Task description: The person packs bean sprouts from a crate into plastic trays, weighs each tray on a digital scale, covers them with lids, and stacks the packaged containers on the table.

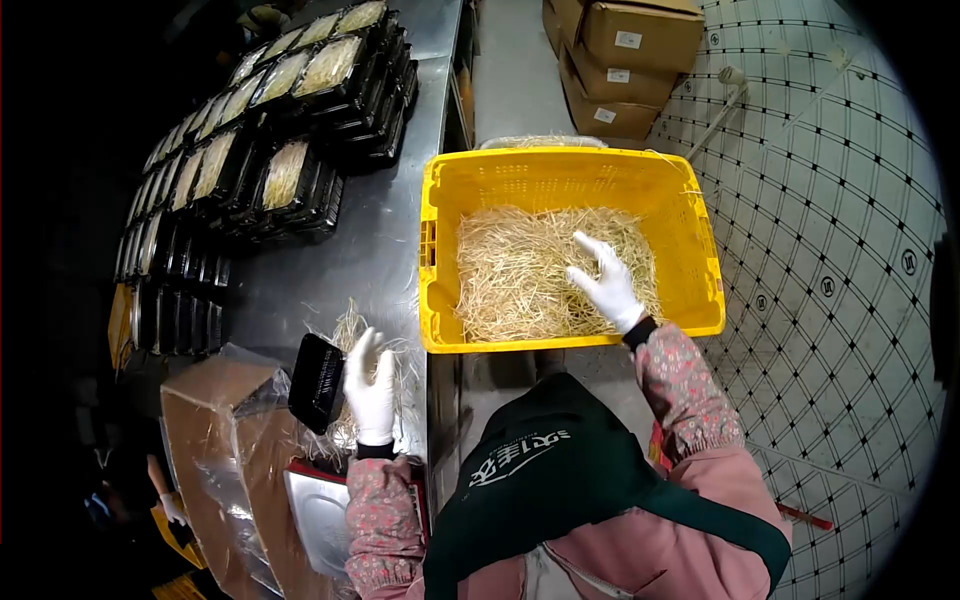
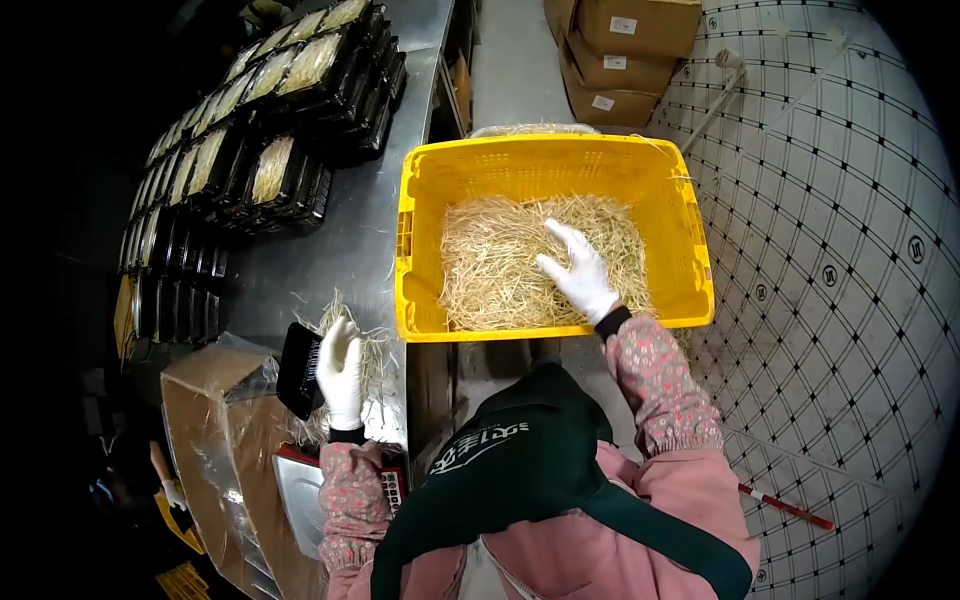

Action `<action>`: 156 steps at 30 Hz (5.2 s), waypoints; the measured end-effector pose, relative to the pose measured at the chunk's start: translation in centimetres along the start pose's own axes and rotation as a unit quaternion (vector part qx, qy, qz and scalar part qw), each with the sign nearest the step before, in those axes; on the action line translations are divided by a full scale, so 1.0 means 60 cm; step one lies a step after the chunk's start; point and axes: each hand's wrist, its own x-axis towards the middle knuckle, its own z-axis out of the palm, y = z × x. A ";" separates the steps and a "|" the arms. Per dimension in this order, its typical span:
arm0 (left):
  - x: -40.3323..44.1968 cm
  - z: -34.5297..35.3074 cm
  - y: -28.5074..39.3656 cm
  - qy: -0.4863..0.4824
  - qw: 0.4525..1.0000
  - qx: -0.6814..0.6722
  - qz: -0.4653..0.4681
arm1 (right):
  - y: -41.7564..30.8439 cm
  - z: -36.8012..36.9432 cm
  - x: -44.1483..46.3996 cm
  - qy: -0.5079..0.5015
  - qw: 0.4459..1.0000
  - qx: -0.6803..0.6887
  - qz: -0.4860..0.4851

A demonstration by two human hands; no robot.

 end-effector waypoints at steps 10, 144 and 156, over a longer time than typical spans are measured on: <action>0.071 0.275 -0.030 -0.138 0.964 -0.076 -0.214 | 0.170 0.248 0.233 -0.296 0.906 -0.295 0.069; 0.226 0.439 -0.143 -0.460 0.743 0.472 0.122 | 0.241 0.158 0.267 -0.481 0.836 -0.261 0.037; 0.340 0.565 -0.259 -0.441 0.766 0.436 -0.173 | 0.342 0.174 0.217 -0.401 0.887 -0.192 0.126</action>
